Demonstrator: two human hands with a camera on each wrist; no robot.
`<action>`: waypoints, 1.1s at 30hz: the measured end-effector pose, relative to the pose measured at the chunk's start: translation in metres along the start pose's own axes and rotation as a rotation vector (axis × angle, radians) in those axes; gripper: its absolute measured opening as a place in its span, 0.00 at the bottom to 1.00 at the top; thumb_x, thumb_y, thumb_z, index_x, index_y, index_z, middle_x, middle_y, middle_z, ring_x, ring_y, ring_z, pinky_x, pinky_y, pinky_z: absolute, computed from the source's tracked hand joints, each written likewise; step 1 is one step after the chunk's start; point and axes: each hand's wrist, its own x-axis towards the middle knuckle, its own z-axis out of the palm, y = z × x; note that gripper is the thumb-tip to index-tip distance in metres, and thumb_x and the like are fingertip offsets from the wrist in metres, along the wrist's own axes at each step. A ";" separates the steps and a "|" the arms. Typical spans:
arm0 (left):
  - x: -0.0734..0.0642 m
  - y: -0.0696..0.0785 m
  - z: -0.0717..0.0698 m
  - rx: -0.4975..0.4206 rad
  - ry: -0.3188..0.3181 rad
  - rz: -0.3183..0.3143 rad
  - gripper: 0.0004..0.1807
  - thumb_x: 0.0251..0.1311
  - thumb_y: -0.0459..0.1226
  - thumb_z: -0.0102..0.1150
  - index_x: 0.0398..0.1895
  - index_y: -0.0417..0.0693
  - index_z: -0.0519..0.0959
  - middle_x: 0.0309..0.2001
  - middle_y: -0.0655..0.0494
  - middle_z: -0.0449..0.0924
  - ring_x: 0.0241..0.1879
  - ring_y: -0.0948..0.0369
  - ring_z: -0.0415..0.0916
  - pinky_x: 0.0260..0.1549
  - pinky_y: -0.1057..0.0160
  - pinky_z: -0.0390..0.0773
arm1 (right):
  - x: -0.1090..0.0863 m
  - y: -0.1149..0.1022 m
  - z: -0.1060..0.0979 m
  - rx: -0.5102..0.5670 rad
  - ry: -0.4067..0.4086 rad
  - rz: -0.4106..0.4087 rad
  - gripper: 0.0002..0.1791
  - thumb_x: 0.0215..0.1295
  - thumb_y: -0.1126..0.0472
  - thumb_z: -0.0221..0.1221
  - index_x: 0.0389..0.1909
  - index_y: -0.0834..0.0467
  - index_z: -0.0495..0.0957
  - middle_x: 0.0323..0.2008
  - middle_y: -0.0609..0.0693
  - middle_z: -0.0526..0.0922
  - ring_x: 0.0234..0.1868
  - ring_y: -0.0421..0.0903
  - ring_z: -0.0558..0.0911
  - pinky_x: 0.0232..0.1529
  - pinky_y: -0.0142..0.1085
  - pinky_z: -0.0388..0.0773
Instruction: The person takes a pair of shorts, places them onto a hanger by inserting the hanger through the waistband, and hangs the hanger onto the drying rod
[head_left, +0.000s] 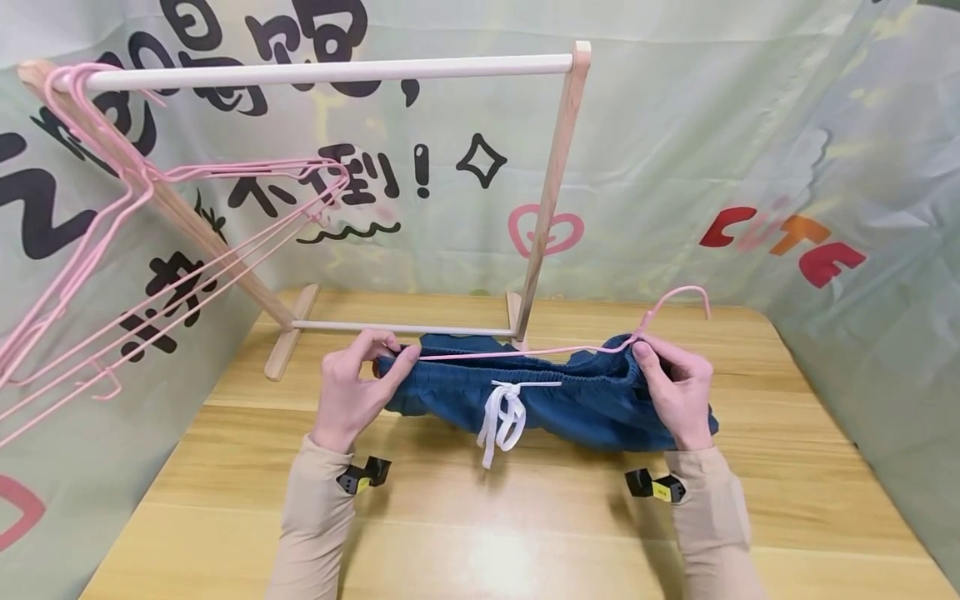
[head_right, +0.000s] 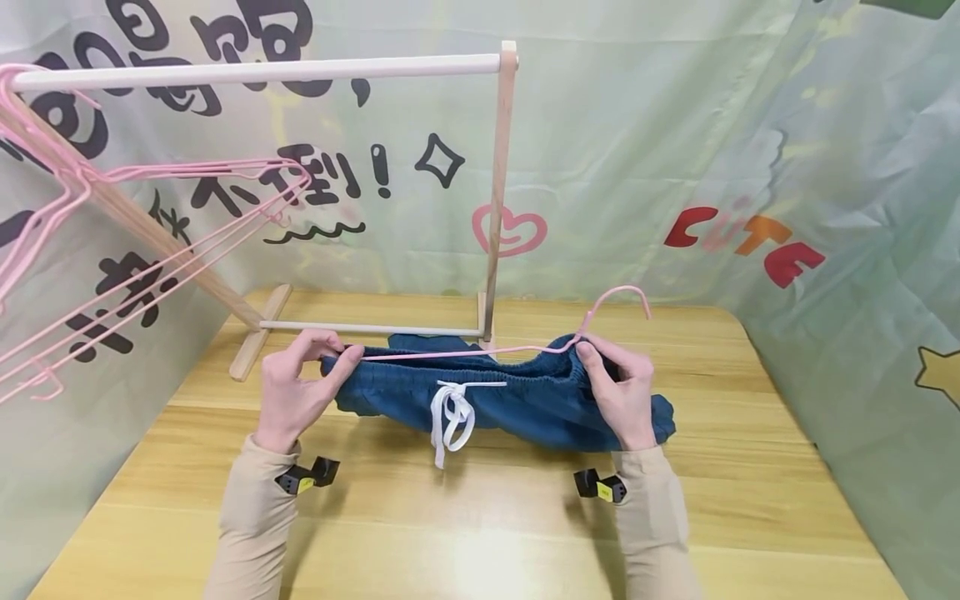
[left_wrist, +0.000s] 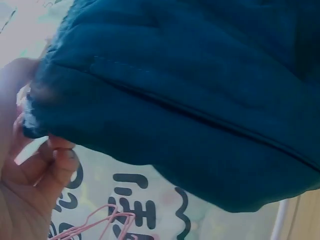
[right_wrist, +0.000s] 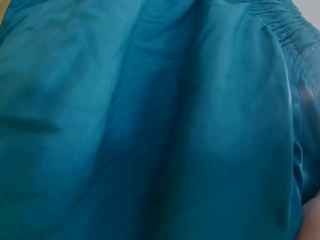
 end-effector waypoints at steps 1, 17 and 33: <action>0.001 0.001 -0.001 0.001 -0.013 -0.005 0.13 0.60 0.42 0.70 0.32 0.42 0.78 0.21 0.55 0.83 0.19 0.68 0.73 0.24 0.73 0.68 | 0.000 0.000 0.000 -0.013 -0.002 -0.007 0.07 0.64 0.78 0.59 0.39 0.75 0.84 0.39 0.36 0.89 0.39 0.29 0.85 0.42 0.20 0.79; 0.004 0.017 0.002 -0.090 -0.172 0.129 0.11 0.56 0.33 0.73 0.41 0.42 0.82 0.37 0.53 0.85 0.37 0.61 0.82 0.44 0.72 0.77 | -0.001 -0.010 0.016 -0.103 -0.147 -0.116 0.14 0.54 0.85 0.59 0.37 0.71 0.86 0.43 0.38 0.89 0.47 0.34 0.88 0.53 0.26 0.80; -0.002 0.013 0.022 -0.023 -0.345 -0.051 0.27 0.63 0.24 0.61 0.66 0.38 0.70 0.61 0.43 0.76 0.61 0.49 0.76 0.62 0.53 0.76 | -0.006 -0.020 0.028 -0.148 -0.080 -0.061 0.14 0.57 0.83 0.60 0.43 0.72 0.85 0.44 0.30 0.87 0.46 0.30 0.86 0.46 0.21 0.78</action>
